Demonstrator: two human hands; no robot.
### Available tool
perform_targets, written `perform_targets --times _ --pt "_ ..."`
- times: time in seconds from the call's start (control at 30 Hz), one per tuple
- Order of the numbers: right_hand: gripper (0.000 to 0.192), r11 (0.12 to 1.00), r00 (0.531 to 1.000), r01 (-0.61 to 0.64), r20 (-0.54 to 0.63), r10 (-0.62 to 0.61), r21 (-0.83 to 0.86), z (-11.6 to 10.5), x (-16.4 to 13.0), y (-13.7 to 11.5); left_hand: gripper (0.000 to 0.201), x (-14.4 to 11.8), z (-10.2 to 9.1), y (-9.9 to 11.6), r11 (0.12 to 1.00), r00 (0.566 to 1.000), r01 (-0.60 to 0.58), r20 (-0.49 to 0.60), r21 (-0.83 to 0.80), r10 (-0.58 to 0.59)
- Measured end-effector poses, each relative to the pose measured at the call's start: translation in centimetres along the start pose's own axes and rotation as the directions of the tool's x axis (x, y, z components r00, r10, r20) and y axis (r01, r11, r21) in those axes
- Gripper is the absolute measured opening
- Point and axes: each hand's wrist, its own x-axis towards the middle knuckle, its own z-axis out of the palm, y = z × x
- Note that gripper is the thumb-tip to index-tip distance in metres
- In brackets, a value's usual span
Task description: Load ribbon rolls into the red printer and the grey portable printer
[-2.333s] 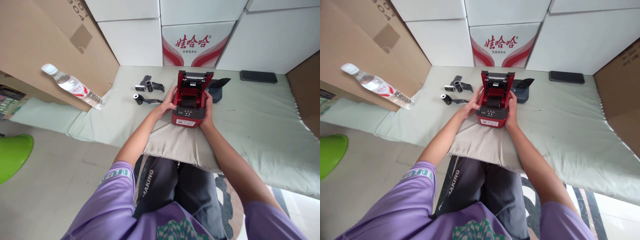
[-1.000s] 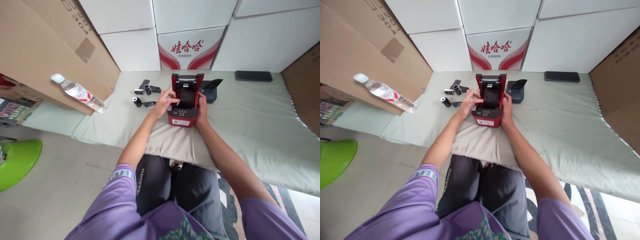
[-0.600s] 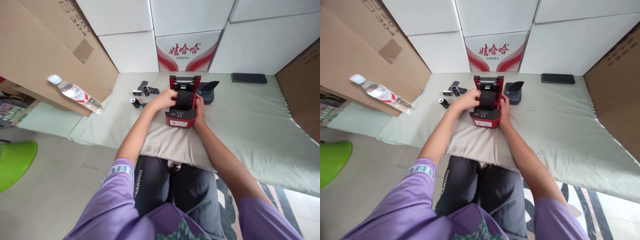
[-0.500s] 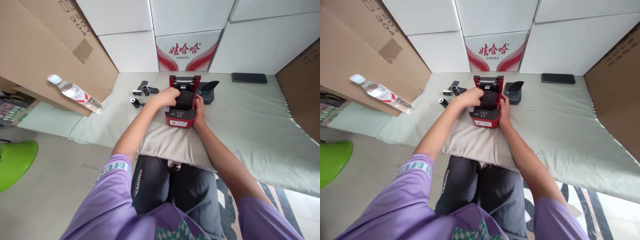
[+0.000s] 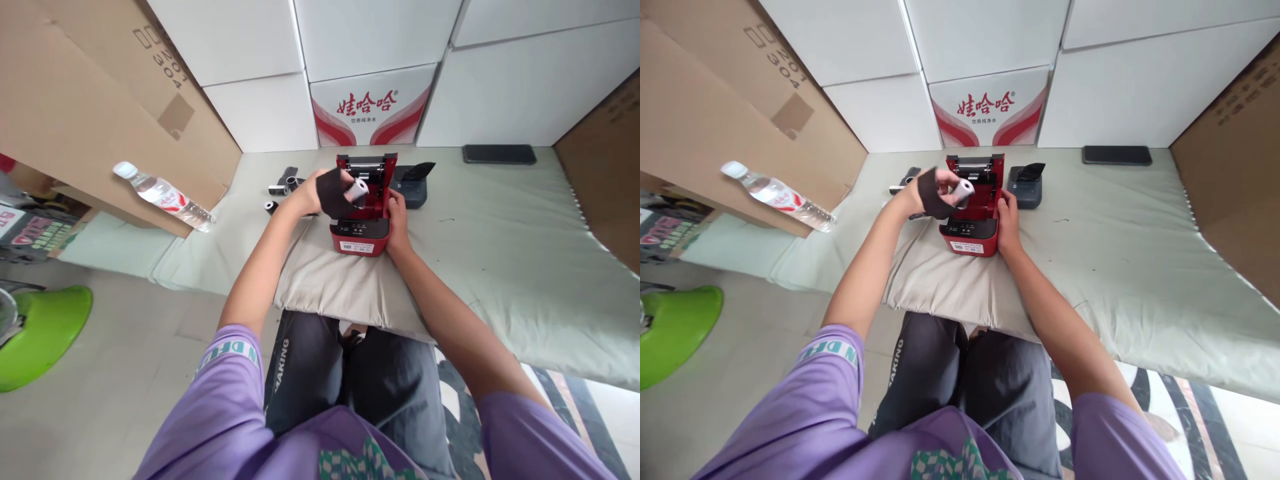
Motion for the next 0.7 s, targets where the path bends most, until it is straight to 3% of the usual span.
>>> perform_targets --times 0.13,0.2,0.27,0.3,0.37,0.47,0.53,0.7 --pt "0.055 1.000 1.000 0.003 0.003 -0.003 0.031 -0.2 0.2 0.6 0.058 -2.4 -2.8 -0.6 0.946 0.975 -0.077 -0.221 -0.315 0.005" --pt "0.055 0.999 1.000 -0.001 0.005 0.001 0.036 -0.3 0.3 0.8 0.053 -3.6 -4.8 -1.7 0.940 0.908 -0.103 -0.417 -0.327 -0.046" --pt "0.054 1.000 1.000 0.003 0.012 -0.003 0.030 -0.3 0.4 0.9 0.048 -4.8 -7.1 -3.3 0.966 0.813 -0.016 -0.565 -0.259 -0.139" --pt "0.054 1.000 1.000 0.009 0.017 -0.009 0.024 -0.4 0.4 0.9 0.047 -5.3 -8.3 -4.3 0.972 0.735 0.037 -0.652 -0.233 -0.184" --pt "0.055 1.000 1.000 0.022 0.022 -0.022 0.003 -0.4 0.4 0.9 0.046 -6.2 -10.4 -6.2 0.959 0.630 0.195 -0.724 -0.204 -0.282" --pt "0.060 0.999 0.999 0.030 0.025 -0.029 -0.043 -0.5 0.4 0.6 0.042 -7.4 -12.7 -8.7 0.912 0.506 0.375 -0.788 -0.164 -0.350" --pt "0.063 0.998 0.999 0.027 0.019 -0.026 -0.054 -0.5 0.4 0.4 0.042 -8.2 -13.5 -9.9 0.872 0.456 0.482 -0.826 -0.084 -0.332" --pt "0.064 0.999 1.000 0.017 0.024 -0.016 -0.039 -0.5 0.4 0.4 0.039 -9.9 -13.6 -11.8 0.704 0.393 0.700 -0.887 0.119 -0.240"
